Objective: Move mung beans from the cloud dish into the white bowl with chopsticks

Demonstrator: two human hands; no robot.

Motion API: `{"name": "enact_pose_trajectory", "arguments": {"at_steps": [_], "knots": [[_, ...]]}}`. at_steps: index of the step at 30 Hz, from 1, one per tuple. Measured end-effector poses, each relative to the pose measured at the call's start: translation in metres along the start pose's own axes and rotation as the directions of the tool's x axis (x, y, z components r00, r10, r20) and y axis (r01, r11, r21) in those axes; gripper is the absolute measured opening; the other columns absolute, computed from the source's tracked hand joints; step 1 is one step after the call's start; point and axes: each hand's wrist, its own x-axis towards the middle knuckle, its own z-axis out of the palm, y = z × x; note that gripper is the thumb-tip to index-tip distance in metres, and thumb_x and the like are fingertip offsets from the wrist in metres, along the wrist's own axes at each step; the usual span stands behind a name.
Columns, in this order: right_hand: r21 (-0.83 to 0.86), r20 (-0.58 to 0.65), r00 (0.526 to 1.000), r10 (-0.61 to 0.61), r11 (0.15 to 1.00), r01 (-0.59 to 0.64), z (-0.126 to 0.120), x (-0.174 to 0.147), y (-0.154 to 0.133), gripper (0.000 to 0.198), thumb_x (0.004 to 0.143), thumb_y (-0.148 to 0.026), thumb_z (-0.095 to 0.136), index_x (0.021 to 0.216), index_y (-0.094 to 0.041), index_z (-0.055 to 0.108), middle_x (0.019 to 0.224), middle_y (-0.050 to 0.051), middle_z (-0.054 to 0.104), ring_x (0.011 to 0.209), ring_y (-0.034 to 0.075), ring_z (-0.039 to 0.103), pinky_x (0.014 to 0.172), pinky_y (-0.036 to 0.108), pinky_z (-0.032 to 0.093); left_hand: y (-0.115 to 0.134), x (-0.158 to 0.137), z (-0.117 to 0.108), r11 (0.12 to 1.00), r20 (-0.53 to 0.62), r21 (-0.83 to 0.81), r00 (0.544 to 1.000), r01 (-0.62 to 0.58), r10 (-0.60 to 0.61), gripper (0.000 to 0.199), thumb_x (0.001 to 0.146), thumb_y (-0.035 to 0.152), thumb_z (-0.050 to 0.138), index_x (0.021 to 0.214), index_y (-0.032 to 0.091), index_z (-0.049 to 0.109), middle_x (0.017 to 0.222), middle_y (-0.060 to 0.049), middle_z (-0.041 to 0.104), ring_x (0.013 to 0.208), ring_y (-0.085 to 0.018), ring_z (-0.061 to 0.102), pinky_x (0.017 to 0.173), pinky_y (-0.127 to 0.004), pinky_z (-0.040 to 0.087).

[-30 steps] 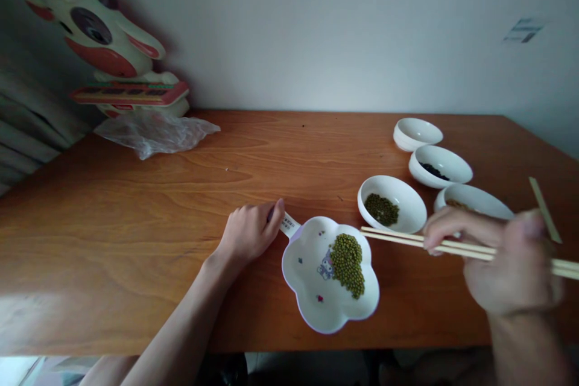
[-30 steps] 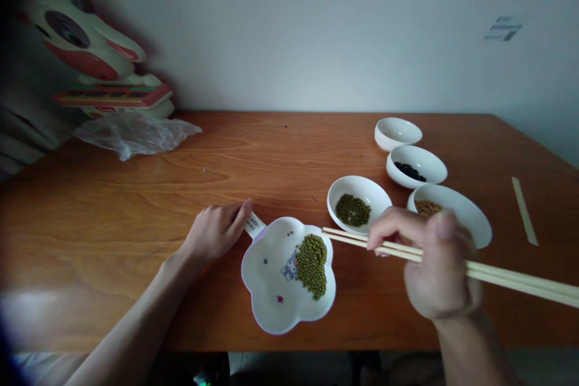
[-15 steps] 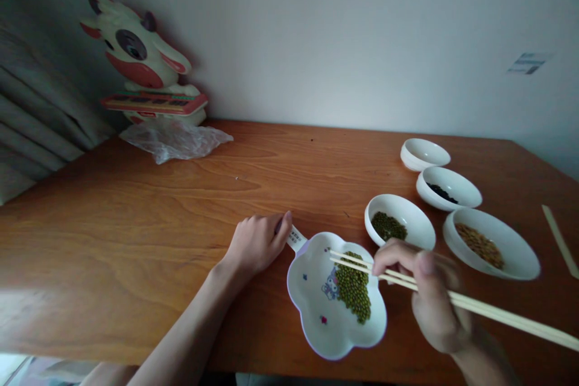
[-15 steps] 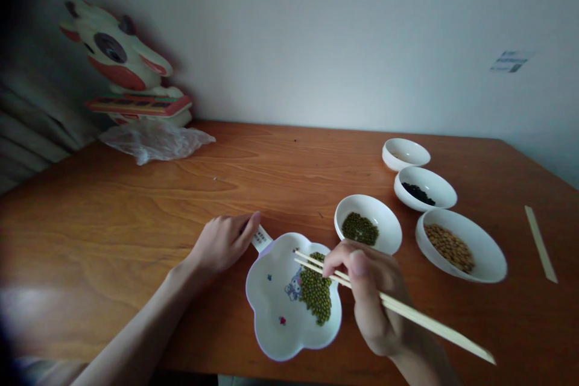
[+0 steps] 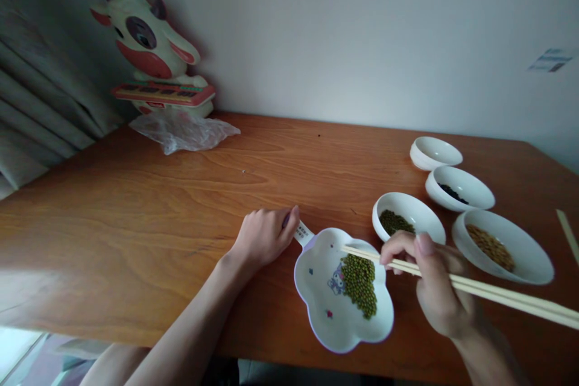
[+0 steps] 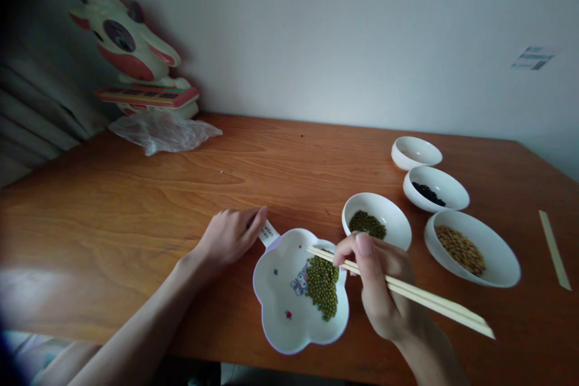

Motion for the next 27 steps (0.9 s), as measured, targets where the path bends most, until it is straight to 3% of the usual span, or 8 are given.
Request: {"name": "enact_pose_trajectory", "arguments": {"at_steps": [11, 17, 27], "knots": [[0.017, 0.109, 0.994, -0.016, 1.0, 0.015, -0.003, -0.006, 0.0, 0.054, 0.109, -0.049, 0.027, 0.083, -0.022, 0.066, 0.076, 0.003, 0.065, 0.07, 0.018, 0.061, 0.064, 0.033, 0.045, 0.001, -0.001, -0.002, 1.0, -0.011, -0.016, 1.0, 0.001, -0.001, 0.061, 0.107, 0.054, 0.022, 0.079, 0.021, 0.066, 0.075, -0.008, 0.073, 0.066, -0.021, 0.066, 0.06, -0.032, 0.026], [0.057, 0.076, 0.996, 0.043, 0.997, -0.047, -0.006, -0.01, 0.006, 0.07, 0.107, -0.059, 0.013, 0.079, -0.024, 0.067, 0.074, 0.003, 0.065, 0.069, 0.019, 0.061, 0.064, 0.035, 0.043, -0.001, 0.0, 0.0, 1.0, -0.02, -0.022, 1.0, -0.017, 0.017, 0.062, 0.107, 0.054, 0.022, 0.078, 0.021, 0.065, 0.072, -0.006, 0.071, 0.062, -0.02, 0.063, 0.059, -0.032, 0.024], [0.057, 0.047, 0.997, 0.063, 0.996, -0.065, -0.004, -0.006, 0.004, 0.068, 0.106, -0.061, 0.019, 0.075, -0.024, 0.067, 0.069, 0.002, 0.066, 0.067, 0.018, 0.062, 0.063, 0.035, 0.044, 0.001, 0.0, -0.002, 1.0, -0.025, -0.018, 1.0, 0.005, -0.006, 0.06, 0.107, 0.053, 0.024, 0.077, 0.021, 0.065, 0.069, -0.006, 0.069, 0.06, -0.019, 0.061, 0.058, -0.032, 0.022]]}}
